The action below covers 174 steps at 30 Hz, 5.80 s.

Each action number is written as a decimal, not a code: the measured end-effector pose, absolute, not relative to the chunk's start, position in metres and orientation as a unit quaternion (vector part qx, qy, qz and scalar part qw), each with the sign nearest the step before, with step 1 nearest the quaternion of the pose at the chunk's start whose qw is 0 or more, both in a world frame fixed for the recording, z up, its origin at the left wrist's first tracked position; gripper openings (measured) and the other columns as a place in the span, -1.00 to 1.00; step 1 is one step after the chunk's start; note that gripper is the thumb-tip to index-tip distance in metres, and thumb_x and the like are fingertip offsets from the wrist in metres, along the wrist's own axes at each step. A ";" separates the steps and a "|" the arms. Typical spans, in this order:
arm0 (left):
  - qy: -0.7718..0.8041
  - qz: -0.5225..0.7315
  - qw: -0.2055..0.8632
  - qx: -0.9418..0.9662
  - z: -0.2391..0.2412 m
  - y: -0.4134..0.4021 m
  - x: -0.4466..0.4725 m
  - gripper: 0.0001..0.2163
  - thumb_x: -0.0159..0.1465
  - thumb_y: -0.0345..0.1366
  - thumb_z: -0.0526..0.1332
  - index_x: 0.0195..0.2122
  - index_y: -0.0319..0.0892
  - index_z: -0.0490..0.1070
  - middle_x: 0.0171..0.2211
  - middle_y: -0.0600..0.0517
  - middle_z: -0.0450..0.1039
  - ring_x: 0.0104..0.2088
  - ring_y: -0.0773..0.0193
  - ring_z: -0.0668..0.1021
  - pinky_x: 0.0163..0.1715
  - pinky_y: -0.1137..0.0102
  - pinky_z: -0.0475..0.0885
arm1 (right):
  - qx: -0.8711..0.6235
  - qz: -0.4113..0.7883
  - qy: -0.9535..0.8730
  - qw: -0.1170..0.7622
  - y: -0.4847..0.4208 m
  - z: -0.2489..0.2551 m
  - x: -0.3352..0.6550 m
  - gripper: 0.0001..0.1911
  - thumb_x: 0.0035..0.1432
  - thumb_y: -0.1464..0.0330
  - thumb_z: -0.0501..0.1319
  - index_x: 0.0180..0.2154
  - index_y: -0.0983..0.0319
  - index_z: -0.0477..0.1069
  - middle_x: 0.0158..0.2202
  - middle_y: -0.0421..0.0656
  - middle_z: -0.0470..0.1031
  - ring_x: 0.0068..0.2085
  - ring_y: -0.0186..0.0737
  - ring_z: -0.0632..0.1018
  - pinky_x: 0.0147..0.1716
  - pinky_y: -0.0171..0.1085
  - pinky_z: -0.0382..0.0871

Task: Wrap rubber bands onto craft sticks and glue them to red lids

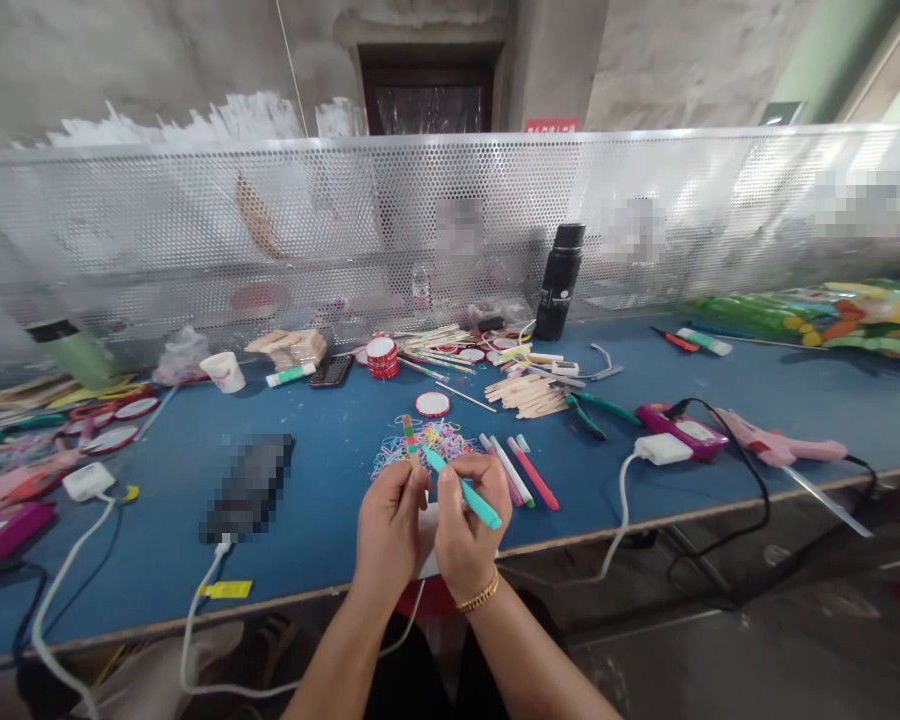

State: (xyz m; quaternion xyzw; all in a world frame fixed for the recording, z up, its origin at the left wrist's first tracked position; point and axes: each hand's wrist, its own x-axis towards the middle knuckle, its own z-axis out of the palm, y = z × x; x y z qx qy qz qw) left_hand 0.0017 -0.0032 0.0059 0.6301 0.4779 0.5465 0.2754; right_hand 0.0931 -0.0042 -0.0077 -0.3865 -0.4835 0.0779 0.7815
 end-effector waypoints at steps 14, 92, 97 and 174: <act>0.477 0.547 0.276 0.630 0.000 -0.002 0.001 -0.62 0.39 -0.03 0.16 -0.51 -0.13 0.33 -0.49 0.08 0.34 -0.43 0.25 0.37 -0.38 0.38 0.27 | -0.361 0.089 -0.512 0.774 -0.004 -0.008 0.092 -0.92 0.31 0.43 0.18 -0.28 0.17 0.36 -0.36 -0.24 0.42 -0.31 -0.23 0.49 -0.20 -0.13 0.39; 0.468 0.557 0.268 0.631 0.005 -0.003 0.001 -0.61 0.39 -0.01 0.17 -0.52 -0.12 0.32 -0.52 0.10 0.30 -0.43 0.25 0.37 -0.37 0.37 0.24 | -0.371 0.086 -0.494 0.781 -0.006 -0.010 0.094 -0.88 0.30 0.42 0.18 -0.33 0.17 0.35 -0.40 -0.24 0.42 -0.33 -0.22 0.46 -0.27 -0.17 0.39; 0.472 0.551 0.261 0.636 0.003 -0.002 0.000 -0.59 0.39 0.00 0.16 -0.53 -0.13 0.31 -0.52 0.10 0.31 -0.45 0.26 0.36 -0.40 0.38 0.25 | -0.354 0.094 -0.513 0.776 -0.007 -0.006 0.093 -0.90 0.28 0.44 0.17 -0.32 0.16 0.34 -0.41 -0.25 0.42 -0.34 -0.21 0.47 -0.25 -0.15 0.38; 0.513 0.494 0.190 0.675 0.001 0.000 -0.003 -0.63 0.44 -0.16 0.03 0.03 -0.09 0.60 0.03 -0.11 0.65 0.01 -0.01 0.64 0.07 0.13 0.48 | -0.392 0.228 -0.472 0.756 0.010 0.000 0.088 -0.76 0.16 0.32 0.32 -0.13 0.17 0.40 -0.33 -0.25 0.54 -0.30 -0.22 0.57 -0.17 -0.20 0.50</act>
